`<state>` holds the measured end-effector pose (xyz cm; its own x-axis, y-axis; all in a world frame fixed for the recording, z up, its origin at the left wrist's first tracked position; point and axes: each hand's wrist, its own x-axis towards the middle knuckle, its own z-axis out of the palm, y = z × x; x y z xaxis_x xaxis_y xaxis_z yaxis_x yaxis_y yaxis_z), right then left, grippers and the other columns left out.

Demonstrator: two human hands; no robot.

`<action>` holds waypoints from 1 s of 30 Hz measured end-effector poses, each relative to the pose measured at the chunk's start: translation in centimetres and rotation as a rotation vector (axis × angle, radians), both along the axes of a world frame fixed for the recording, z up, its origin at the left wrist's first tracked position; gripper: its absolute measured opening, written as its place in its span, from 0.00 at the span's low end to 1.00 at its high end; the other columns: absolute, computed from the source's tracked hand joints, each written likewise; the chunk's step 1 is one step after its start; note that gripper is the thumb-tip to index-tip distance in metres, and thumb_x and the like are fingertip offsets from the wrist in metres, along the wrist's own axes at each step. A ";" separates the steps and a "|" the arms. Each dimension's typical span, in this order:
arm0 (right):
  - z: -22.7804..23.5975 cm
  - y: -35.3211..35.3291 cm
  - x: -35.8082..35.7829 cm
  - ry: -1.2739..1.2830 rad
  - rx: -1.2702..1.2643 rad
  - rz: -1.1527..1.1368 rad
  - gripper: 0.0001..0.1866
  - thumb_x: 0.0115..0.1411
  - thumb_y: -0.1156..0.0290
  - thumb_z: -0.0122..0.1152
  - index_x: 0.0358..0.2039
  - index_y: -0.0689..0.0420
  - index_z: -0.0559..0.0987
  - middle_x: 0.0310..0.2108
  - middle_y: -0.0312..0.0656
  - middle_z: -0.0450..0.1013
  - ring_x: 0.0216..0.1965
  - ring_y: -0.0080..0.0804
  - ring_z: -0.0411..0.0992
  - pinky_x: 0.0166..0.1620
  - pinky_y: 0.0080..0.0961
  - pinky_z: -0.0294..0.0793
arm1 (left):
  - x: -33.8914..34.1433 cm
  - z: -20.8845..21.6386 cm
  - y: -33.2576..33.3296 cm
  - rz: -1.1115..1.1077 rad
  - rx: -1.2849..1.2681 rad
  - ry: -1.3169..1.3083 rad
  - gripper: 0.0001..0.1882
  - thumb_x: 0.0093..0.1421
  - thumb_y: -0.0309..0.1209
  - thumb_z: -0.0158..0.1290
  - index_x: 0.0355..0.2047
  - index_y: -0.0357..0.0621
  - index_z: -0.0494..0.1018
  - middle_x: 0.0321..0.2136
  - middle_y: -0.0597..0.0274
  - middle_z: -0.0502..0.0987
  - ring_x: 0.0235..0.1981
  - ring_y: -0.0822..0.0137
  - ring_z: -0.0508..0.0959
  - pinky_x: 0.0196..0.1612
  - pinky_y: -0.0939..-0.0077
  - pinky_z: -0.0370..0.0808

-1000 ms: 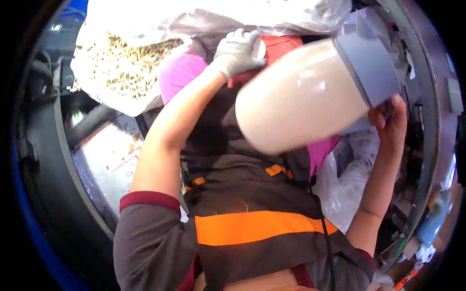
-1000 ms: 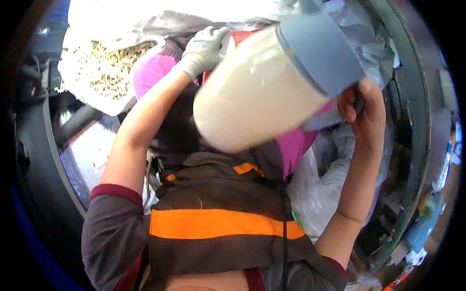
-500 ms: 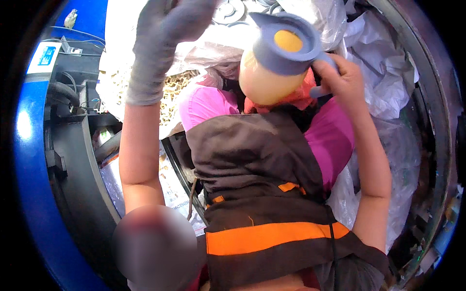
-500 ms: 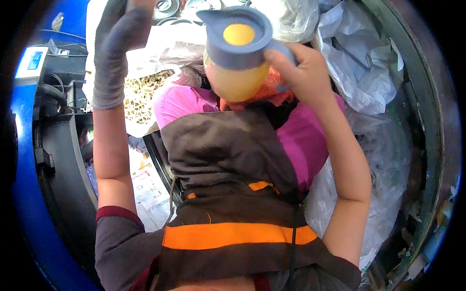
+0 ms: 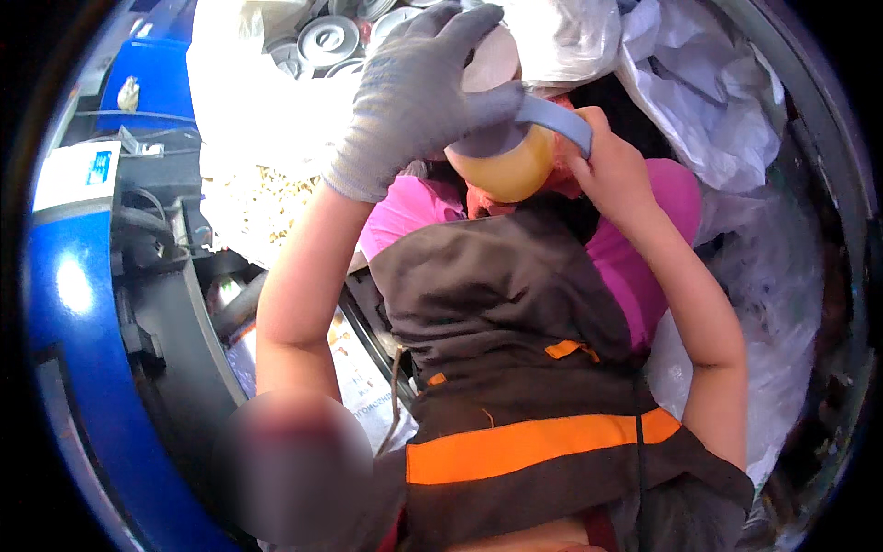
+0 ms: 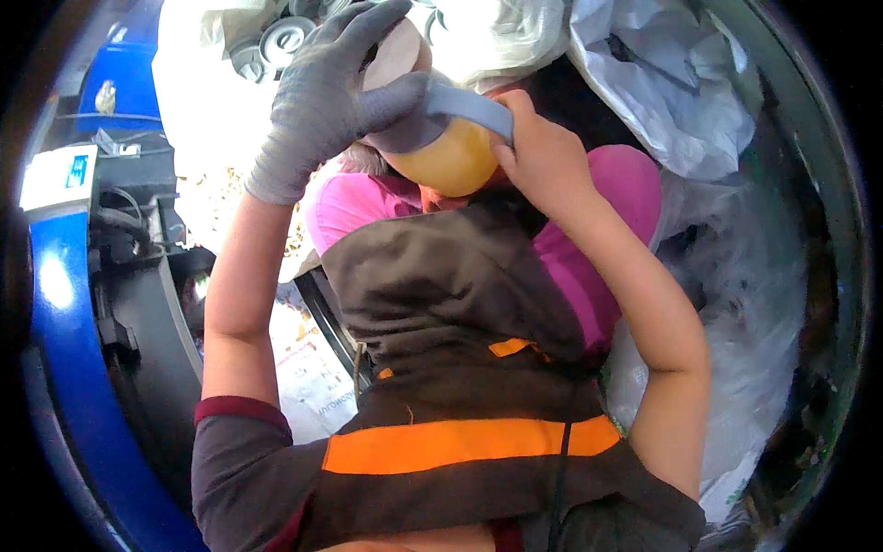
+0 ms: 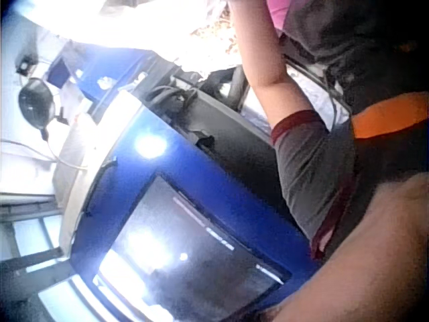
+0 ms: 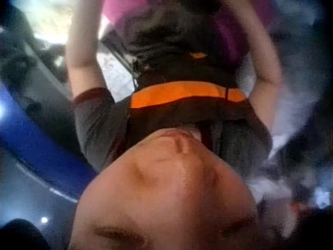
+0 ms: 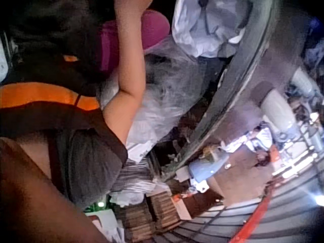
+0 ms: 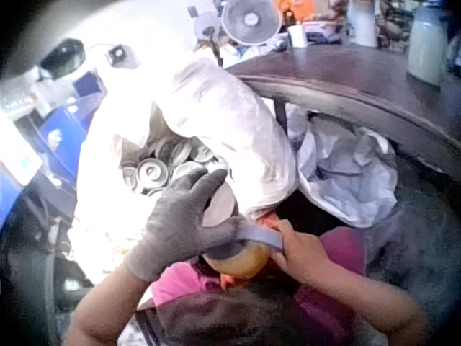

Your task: The person assembles white plastic pitchers by inserting a yellow filter into the body, placing a gray lid on top, and securing it. They repeat this process for multiple units, placing finished pitchers on a nearby table.

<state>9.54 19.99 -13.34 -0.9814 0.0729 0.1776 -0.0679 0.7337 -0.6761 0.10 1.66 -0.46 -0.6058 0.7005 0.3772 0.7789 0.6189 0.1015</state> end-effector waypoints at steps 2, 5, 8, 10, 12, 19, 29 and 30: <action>0.3 -0.6 0.0 -0.002 0.002 -0.025 0.19 0.55 0.65 0.56 0.46 0.51 0.64 0.29 0.50 0.74 0.30 0.50 0.74 0.32 0.43 0.71 | -0.7 -0.5 -0.5 -0.030 0.073 -0.058 0.37 0.47 0.47 0.60 0.54 0.42 0.65 0.48 0.44 0.70 0.48 0.52 0.72 0.51 0.63 0.68; -0.1 -0.5 -0.1 -0.014 0.055 -0.053 0.19 0.54 0.65 0.57 0.45 0.52 0.64 0.29 0.49 0.74 0.30 0.50 0.74 0.32 0.44 0.72 | -0.7 1.5 0.1 0.092 0.281 -0.466 0.36 0.45 0.39 0.64 0.54 0.39 0.65 0.49 0.47 0.70 0.52 0.59 0.70 0.53 0.65 0.68; -0.2 -0.8 -0.2 0.039 0.063 -0.055 0.19 0.54 0.64 0.57 0.45 0.52 0.64 0.29 0.48 0.75 0.30 0.50 0.74 0.32 0.43 0.73 | -1.5 5.5 -1.4 0.057 0.610 -0.524 0.30 0.52 0.36 0.59 0.54 0.39 0.65 0.44 0.55 0.73 0.44 0.64 0.75 0.48 0.74 0.70; -0.5 -0.3 0.0 0.058 0.051 -0.068 0.19 0.54 0.64 0.57 0.45 0.52 0.64 0.30 0.48 0.75 0.30 0.50 0.74 0.32 0.43 0.73 | 1.1 7.6 0.2 -0.041 0.751 -0.324 0.29 0.54 0.37 0.57 0.54 0.39 0.65 0.45 0.53 0.73 0.44 0.63 0.75 0.45 0.74 0.72; -0.9 -0.2 0.1 0.067 0.038 -0.072 0.19 0.54 0.64 0.57 0.45 0.52 0.64 0.30 0.48 0.75 0.30 0.50 0.74 0.31 0.43 0.73 | 3.7 7.9 2.2 -0.098 0.675 -0.081 0.28 0.55 0.38 0.54 0.54 0.40 0.64 0.45 0.51 0.72 0.43 0.62 0.75 0.43 0.74 0.73; -0.7 -0.6 0.8 0.054 0.030 -0.033 0.20 0.55 0.64 0.56 0.46 0.51 0.64 0.30 0.50 0.75 0.31 0.52 0.74 0.33 0.44 0.72 | 2.6 -0.6 -0.1 0.042 -0.047 0.018 0.35 0.48 0.43 0.59 0.53 0.38 0.64 0.49 0.39 0.67 0.50 0.45 0.69 0.52 0.57 0.67; -5.1 0.0 1.7 -0.555 -0.255 0.044 0.19 0.59 0.58 0.51 0.45 0.57 0.69 0.31 0.52 0.74 0.35 0.46 0.74 0.38 0.40 0.72 | 1.0 2.1 0.4 -0.103 0.107 -0.082 0.32 0.48 0.38 0.59 0.51 0.35 0.66 0.45 0.42 0.71 0.46 0.49 0.73 0.51 0.62 0.69; -5.6 -0.2 1.9 -0.446 -0.187 0.014 0.19 0.58 0.59 0.52 0.45 0.58 0.69 0.32 0.52 0.74 0.36 0.45 0.74 0.39 0.40 0.72 | 0.7 2.8 0.9 -0.168 0.219 0.158 0.30 0.47 0.35 0.59 0.49 0.33 0.67 0.42 0.45 0.73 0.45 0.54 0.74 0.50 0.67 0.70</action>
